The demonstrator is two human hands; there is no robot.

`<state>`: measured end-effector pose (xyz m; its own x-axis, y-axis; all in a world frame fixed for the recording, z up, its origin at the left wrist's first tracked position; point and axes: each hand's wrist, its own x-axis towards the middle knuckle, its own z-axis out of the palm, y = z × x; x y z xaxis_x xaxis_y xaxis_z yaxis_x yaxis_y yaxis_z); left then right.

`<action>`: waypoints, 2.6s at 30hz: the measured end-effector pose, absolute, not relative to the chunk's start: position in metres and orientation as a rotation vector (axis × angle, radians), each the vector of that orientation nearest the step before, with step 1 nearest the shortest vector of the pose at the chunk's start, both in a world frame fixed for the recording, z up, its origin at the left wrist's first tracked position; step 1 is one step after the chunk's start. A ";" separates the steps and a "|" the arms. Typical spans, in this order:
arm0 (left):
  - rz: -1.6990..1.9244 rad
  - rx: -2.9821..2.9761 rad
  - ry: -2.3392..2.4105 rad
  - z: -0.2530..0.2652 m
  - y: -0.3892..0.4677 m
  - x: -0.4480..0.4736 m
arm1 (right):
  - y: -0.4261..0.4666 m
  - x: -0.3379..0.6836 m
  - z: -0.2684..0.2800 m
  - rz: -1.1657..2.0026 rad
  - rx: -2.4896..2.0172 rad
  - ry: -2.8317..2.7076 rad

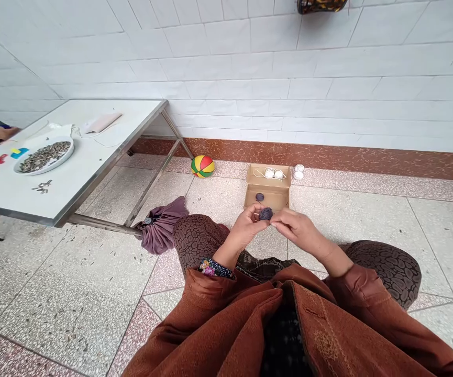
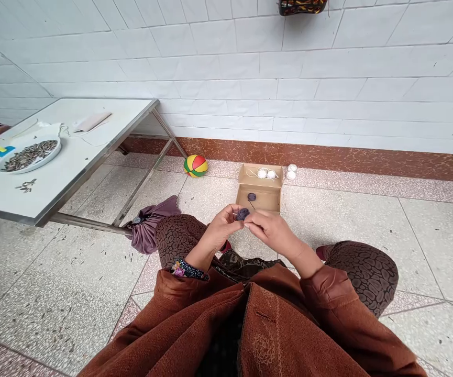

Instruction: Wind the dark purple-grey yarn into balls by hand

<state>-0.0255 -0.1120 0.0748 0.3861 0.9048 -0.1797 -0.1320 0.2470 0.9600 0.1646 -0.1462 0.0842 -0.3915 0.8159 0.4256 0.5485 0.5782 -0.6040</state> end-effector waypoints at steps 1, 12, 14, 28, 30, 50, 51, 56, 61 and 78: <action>0.825 1.121 0.882 0.075 -0.113 -0.025 | -0.141 0.168 0.089 0.455 -1.066 -2.102; 0.626 1.031 0.631 0.077 -0.120 -0.030 | -0.125 0.170 0.052 0.887 -1.167 -1.680; 0.580 1.035 0.622 0.077 -0.121 -0.029 | -0.129 0.170 0.046 0.879 -1.190 -1.637; 0.905 0.984 0.986 0.063 -0.112 -0.030 | -0.163 0.154 0.047 0.737 -1.105 -2.037; 0.852 1.082 1.033 0.060 -0.113 -0.031 | -0.159 0.157 0.060 0.692 -1.068 -2.083; 0.952 0.961 1.018 0.052 -0.111 -0.032 | -0.161 0.154 0.056 0.675 -1.050 -2.145; 0.913 1.018 1.024 0.051 -0.112 -0.032 | -0.157 0.156 0.064 0.667 -1.030 -2.142; 0.744 1.197 0.851 0.061 -0.122 -0.028 | -0.123 0.165 0.080 0.607 -1.044 -2.097; 0.817 1.067 0.723 0.070 -0.126 -0.029 | -0.115 0.169 0.054 0.636 -1.163 -1.992; 0.839 1.039 0.937 0.062 -0.121 -0.030 | -0.133 0.169 0.089 0.585 -1.016 -2.165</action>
<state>-0.0304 -0.1209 0.0618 0.3700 0.9011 -0.2261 -0.1257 0.2897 0.9488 0.1693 -0.1330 0.0892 -0.4750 0.7945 0.3784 0.4958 0.5968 -0.6309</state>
